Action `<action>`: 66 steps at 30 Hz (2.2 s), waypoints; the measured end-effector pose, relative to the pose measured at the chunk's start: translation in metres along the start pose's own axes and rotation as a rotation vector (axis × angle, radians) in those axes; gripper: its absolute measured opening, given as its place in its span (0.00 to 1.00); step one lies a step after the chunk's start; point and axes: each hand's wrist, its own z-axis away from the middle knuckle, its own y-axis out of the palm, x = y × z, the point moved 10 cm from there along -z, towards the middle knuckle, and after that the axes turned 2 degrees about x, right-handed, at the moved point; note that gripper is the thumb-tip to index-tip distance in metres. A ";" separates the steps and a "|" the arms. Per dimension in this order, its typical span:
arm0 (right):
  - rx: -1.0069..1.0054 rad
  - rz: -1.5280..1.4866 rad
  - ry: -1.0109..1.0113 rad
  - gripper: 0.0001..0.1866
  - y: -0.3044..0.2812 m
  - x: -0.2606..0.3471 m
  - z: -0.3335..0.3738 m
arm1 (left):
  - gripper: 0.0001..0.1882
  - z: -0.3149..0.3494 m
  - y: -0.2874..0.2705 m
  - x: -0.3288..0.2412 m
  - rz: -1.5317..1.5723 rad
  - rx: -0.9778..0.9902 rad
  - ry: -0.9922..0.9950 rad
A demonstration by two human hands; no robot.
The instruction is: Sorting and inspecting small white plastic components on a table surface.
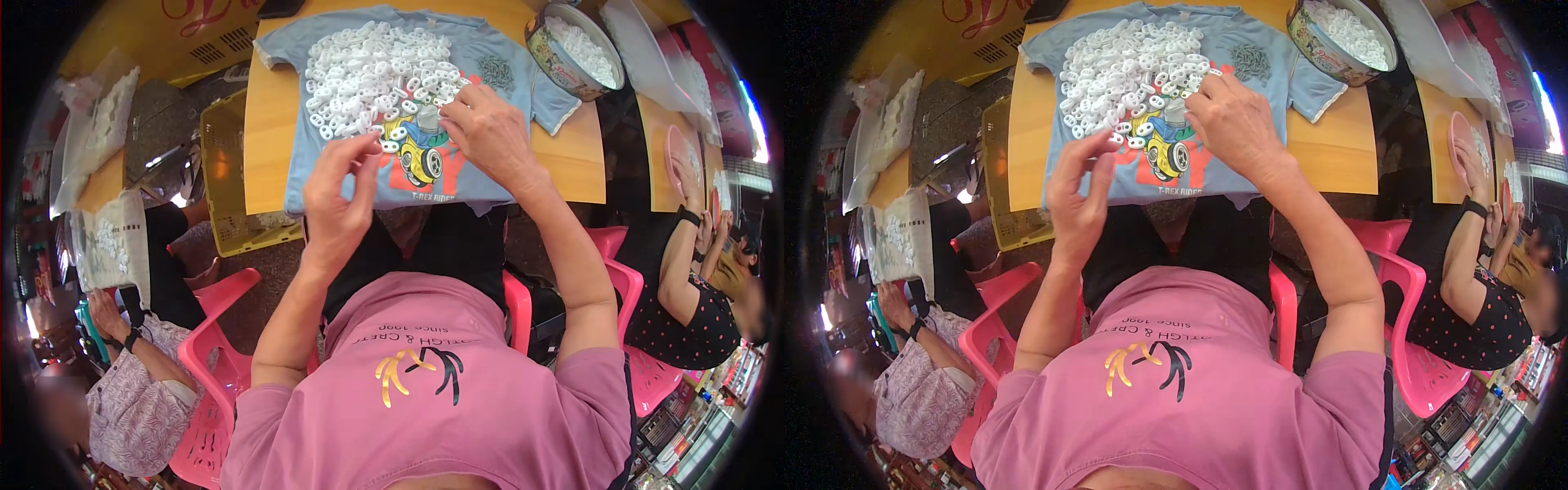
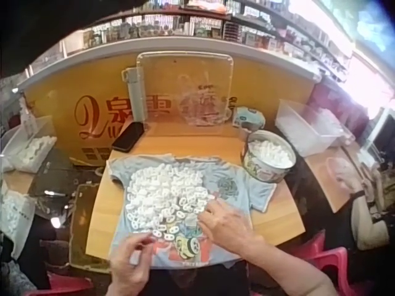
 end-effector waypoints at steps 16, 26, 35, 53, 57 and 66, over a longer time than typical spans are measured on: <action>0.247 -1.640 0.834 0.09 0.057 0.001 0.060 | 0.17 -0.005 0.055 -0.023 -0.075 0.156 0.340; 0.142 -1.635 0.773 0.12 0.035 0.006 0.067 | 0.10 -0.007 0.048 -0.027 -0.058 0.029 0.245; -0.167 -1.205 0.595 0.07 0.007 -0.011 0.065 | 0.09 0.006 0.085 0.018 0.560 0.148 -0.385; -0.177 -0.882 0.377 0.09 -0.013 -0.020 0.056 | 0.06 -0.006 0.089 0.003 0.366 0.171 -0.081; -0.129 -0.747 0.258 0.07 -0.023 -0.017 0.044 | 0.05 -0.003 0.095 0.004 0.331 0.203 -0.063; -0.117 -0.196 0.376 0.05 -0.021 -0.106 0.029 | 0.08 0.004 0.093 0.050 0.644 0.174 -0.547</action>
